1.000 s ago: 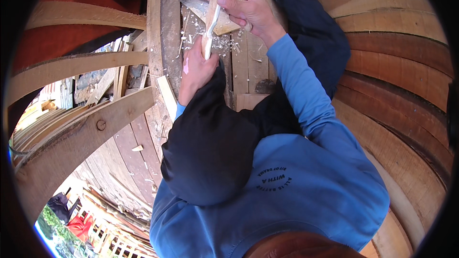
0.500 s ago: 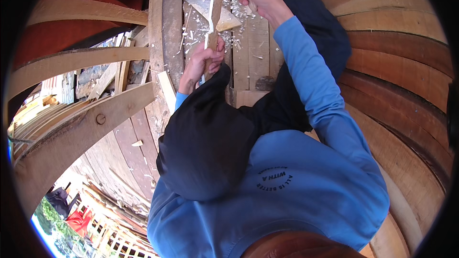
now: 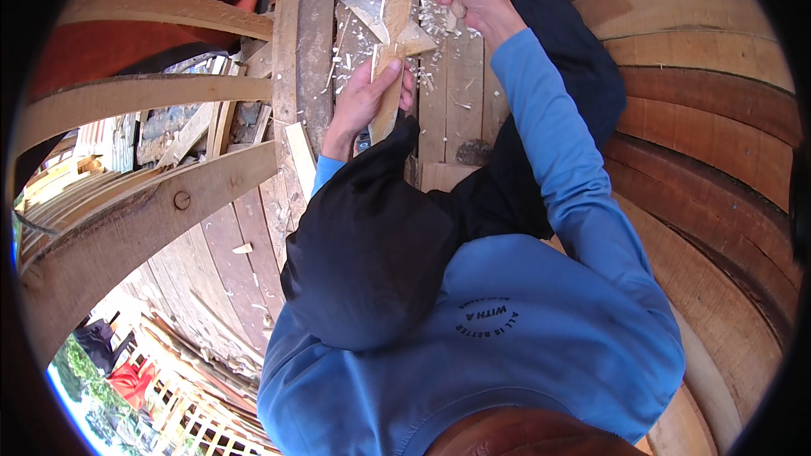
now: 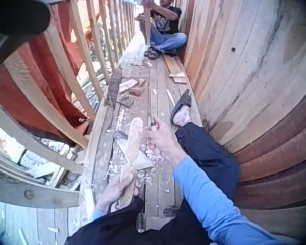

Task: The person carves a piece of wood using a small knife, removing shavings and shaping it while sitting on a wooden floor.

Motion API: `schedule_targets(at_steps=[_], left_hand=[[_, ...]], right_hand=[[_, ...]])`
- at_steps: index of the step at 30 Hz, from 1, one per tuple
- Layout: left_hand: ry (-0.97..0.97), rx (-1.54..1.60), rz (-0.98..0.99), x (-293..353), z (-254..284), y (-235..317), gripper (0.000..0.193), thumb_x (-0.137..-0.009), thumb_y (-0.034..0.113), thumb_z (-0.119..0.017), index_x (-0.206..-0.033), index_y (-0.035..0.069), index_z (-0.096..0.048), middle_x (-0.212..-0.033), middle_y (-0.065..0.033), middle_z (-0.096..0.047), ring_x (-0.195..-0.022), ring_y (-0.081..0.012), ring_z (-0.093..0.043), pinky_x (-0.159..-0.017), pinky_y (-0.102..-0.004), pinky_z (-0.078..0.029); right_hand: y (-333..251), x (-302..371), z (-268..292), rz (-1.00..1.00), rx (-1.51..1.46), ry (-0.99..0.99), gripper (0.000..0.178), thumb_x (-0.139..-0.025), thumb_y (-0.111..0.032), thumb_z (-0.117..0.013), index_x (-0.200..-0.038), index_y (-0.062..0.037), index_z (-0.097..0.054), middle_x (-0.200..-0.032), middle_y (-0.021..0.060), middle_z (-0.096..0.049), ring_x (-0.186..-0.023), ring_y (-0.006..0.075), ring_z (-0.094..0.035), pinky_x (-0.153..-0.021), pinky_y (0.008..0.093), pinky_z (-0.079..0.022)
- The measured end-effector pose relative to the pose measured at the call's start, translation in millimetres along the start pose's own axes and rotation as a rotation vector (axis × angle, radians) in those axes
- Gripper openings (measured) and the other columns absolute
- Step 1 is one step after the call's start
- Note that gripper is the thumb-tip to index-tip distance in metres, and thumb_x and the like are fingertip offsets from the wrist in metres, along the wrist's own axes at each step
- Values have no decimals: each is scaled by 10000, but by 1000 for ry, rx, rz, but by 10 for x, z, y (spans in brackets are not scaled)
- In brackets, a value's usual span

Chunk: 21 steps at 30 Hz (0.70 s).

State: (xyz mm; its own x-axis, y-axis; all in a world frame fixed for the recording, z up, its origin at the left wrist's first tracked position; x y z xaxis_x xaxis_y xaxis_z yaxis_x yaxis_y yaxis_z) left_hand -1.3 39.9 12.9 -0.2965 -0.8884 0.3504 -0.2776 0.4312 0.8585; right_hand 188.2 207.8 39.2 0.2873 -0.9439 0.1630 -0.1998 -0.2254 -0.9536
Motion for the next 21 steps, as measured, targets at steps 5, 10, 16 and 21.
schedule_targets(at_steps=[5,10,16,21], left_hand=[[60,-113,-47,4,-28,-16,258,-1102,295,-520,-1139,41,-546,-839,-28,-619,-682,-126,-628,-615,-283,-518],[235,-479,-54,5,-3,3,338,-1072,336,-556,-1179,20,-498,-778,-50,-607,-652,-147,-610,-602,-314,-482],[444,-845,-222,-21,18,18,410,-1055,352,-559,-1169,-30,-467,-800,-184,-651,-732,-332,-679,-672,-445,-506],[514,-946,-210,31,-18,84,435,-1054,343,-555,-1182,-62,-462,-902,-298,-671,-871,-473,-685,-773,-514,-511]], right_hand=[[-27,41,-56,-41,-82,11,828,-905,3,-724,-1610,-70,-297,-794,14,-613,-521,79,-511,-424,241,-420],[-11,51,-68,-98,-122,-57,748,-920,-3,-713,-1570,-71,-350,-747,-12,-559,-521,68,-493,-421,236,-398],[49,113,-161,-109,-85,-91,543,-939,-52,-728,-1422,-71,-481,-670,-46,-499,-491,63,-462,-408,241,-358],[46,192,-182,-82,-125,-166,465,-937,-90,-752,-1343,-87,-524,-636,-60,-482,-470,61,-445,-403,242,-345]])
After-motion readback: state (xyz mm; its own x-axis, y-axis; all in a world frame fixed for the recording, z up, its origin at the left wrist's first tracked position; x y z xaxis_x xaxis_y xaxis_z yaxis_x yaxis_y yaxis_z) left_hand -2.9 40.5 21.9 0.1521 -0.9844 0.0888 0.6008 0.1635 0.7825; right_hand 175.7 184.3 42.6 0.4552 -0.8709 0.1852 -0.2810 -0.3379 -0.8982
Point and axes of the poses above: each hand's wrist, its own x-axis away from the middle knuckle, its own z-axis out of the back of the hand, y = z × x, the point moved 1 cm from there along -x, towards the middle knuckle
